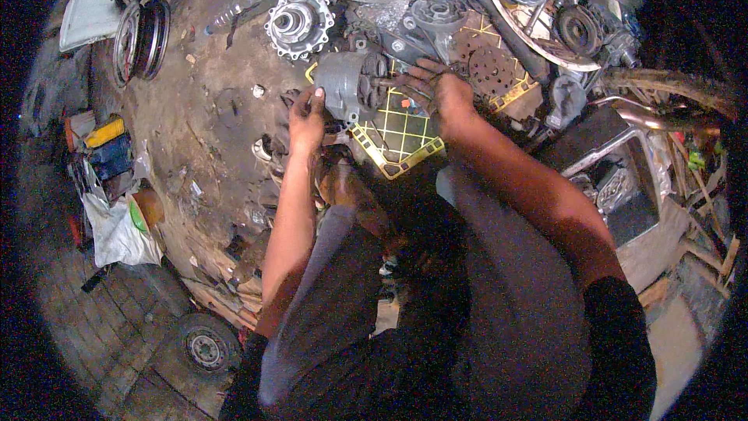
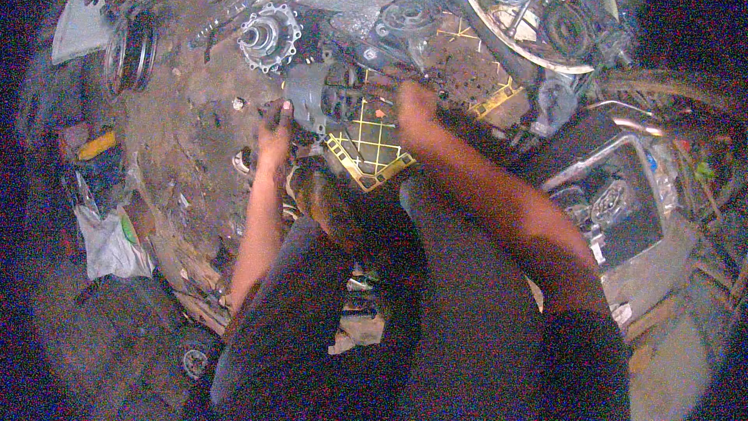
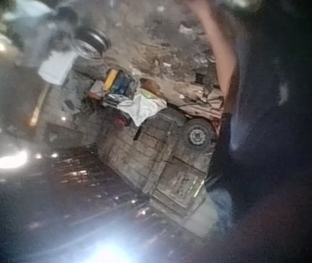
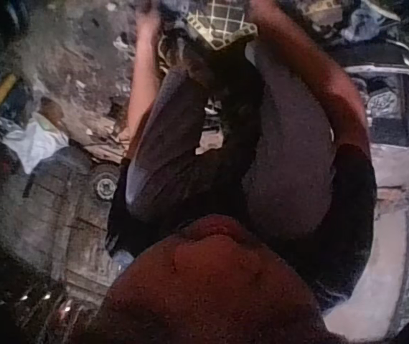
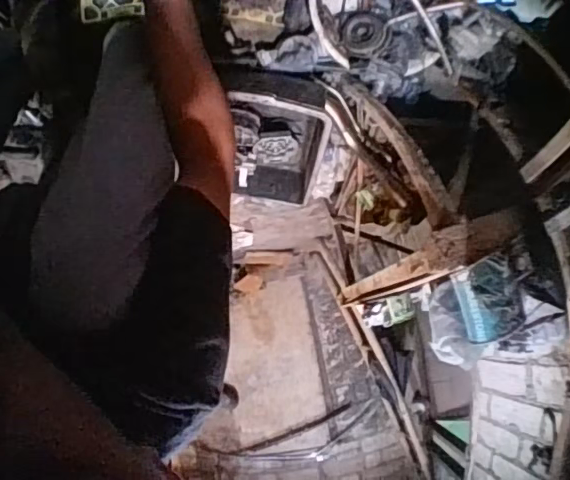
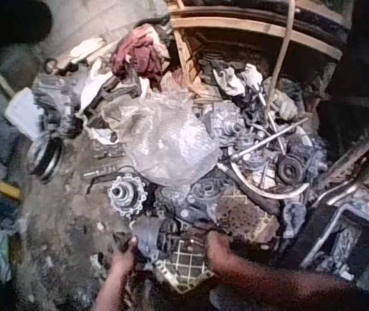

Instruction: The person assembles a clutch assembly by hand, stacking friction plates and metal discs into a cylindrical housing. They repeatedly pick up, align, and insert each plate, then press the stack into the housing and rotate it to check fit.

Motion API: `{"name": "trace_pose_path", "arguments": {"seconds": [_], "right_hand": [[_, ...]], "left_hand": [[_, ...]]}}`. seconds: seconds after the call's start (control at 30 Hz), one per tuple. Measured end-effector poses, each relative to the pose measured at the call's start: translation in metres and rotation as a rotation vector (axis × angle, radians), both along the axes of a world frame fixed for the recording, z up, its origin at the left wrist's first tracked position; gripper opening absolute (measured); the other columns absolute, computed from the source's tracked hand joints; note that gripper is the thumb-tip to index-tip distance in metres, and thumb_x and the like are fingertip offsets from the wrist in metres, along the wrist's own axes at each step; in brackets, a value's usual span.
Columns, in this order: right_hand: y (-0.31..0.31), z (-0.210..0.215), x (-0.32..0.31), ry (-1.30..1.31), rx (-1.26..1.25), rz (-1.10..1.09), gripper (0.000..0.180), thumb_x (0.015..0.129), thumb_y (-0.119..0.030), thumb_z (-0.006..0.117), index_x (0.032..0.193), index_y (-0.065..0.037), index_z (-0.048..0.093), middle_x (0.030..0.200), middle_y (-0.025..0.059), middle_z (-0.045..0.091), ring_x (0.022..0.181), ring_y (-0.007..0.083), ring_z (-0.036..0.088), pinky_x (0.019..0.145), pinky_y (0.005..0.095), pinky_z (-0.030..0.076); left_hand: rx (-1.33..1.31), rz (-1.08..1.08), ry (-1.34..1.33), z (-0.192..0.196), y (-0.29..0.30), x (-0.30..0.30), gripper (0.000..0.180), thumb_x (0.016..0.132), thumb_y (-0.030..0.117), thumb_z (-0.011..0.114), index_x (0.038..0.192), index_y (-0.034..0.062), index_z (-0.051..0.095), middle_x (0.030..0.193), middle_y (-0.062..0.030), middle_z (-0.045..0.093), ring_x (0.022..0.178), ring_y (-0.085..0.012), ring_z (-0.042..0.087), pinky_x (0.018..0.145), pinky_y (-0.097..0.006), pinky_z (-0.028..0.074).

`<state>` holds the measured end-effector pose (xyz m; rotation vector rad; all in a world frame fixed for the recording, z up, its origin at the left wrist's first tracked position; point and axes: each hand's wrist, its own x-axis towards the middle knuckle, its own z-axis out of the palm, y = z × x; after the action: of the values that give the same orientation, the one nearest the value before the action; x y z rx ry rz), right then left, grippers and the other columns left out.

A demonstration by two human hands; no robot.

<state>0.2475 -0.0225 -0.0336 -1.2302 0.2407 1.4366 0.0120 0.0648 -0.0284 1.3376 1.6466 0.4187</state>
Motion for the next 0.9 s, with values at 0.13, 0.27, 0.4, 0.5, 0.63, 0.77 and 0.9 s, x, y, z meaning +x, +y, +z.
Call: {"name": "trace_pose_path", "arguments": {"seconds": [0.13, 0.27, 0.4, 0.5, 0.63, 0.77, 0.9], "right_hand": [[-0.003, 0.003, 0.001, -0.012, -0.023, 0.001, 0.039, 0.097, -0.011, 0.026, 0.126, 0.0, 0.05, 0.116, 0.0169, 0.062, 0.106, 0.0307, 0.063, 0.089, 0.0381, 0.051], [-0.003, -0.024, 0.002, -0.068, -0.015, 0.144, 0.037, 0.097, -0.013, 0.031, 0.123, 0.0, 0.054, 0.115, 0.0154, 0.063, 0.101, 0.0282, 0.062, 0.087, 0.0389, 0.052], [-0.008, -0.062, 0.0, -0.208, -0.041, 0.274, 0.032, 0.096, -0.018, 0.044, 0.117, 0.0, 0.06, 0.112, 0.013, 0.064, 0.094, 0.025, 0.061, 0.083, 0.0387, 0.054], [-0.004, -0.056, -0.008, -0.224, -0.071, 0.283, 0.03, 0.094, -0.022, 0.053, 0.113, -0.001, 0.063, 0.112, 0.011, 0.065, 0.093, 0.0234, 0.062, 0.081, 0.0384, 0.055], [-0.002, 0.006, 0.001, -0.008, -0.11, 0.397, 0.031, 0.093, -0.022, 0.058, 0.116, -0.002, 0.063, 0.111, 0.0091, 0.066, 0.094, 0.022, 0.063, 0.083, 0.036, 0.055], [-0.002, 0.003, 0.001, 0.038, 0.002, 0.393, 0.03, 0.095, -0.019, 0.057, 0.119, -0.002, 0.062, 0.114, 0.0093, 0.066, 0.098, 0.0227, 0.064, 0.085, 0.0339, 0.055], [-0.001, 0.011, 0.0, 0.048, 0.01, 0.373, 0.029, 0.097, -0.018, 0.055, 0.12, -0.001, 0.061, 0.116, 0.0108, 0.066, 0.098, 0.0238, 0.065, 0.087, 0.0341, 0.055]], "left_hand": [[-0.112, 0.066, -0.175, 0.006, -0.002, 0.002, 0.044, 0.096, 0.034, 0.06, 0.122, -0.0014, 0.06, 0.11, -0.0133, 0.065, 0.097, -0.0205, 0.059, 0.088, -0.034, 0.046], [-0.202, 0.107, -0.168, 0.008, 0.001, 0.001, 0.036, 0.097, 0.029, 0.058, 0.119, 0.0008, 0.061, 0.104, -0.009, 0.066, 0.09, -0.0172, 0.059, 0.082, -0.032, 0.048], [-0.219, 0.155, -0.232, 0.024, -0.003, 0.015, 0.031, 0.098, 0.027, 0.057, 0.117, 0.0034, 0.062, 0.099, -0.0058, 0.066, 0.084, -0.0143, 0.058, 0.075, -0.03, 0.048], [-0.223, 0.13, -0.207, 0.027, -0.002, 0.015, 0.029, 0.098, 0.026, 0.057, 0.116, 0.0043, 0.062, 0.097, -0.0044, 0.066, 0.08, -0.013, 0.058, 0.071, -0.029, 0.048], [-0.214, 0.096, -0.268, 0.026, -0.003, 0.013, 0.027, 0.098, 0.026, 0.057, 0.115, 0.0048, 0.062, 0.095, -0.0038, 0.065, 0.078, -0.0131, 0.058, 0.069, -0.029, 0.048], [-0.166, 0.108, -0.229, 0.027, -0.004, 0.016, 0.027, 0.098, 0.026, 0.057, 0.113, 0.0044, 0.062, 0.094, -0.0037, 0.065, 0.076, -0.0133, 0.057, 0.068, -0.028, 0.047], [-0.179, 0.141, -0.225, 0.02, -0.002, 0.012, 0.028, 0.097, 0.027, 0.058, 0.113, 0.0042, 0.062, 0.095, -0.0041, 0.065, 0.077, -0.0133, 0.057, 0.068, -0.028, 0.047]]}}
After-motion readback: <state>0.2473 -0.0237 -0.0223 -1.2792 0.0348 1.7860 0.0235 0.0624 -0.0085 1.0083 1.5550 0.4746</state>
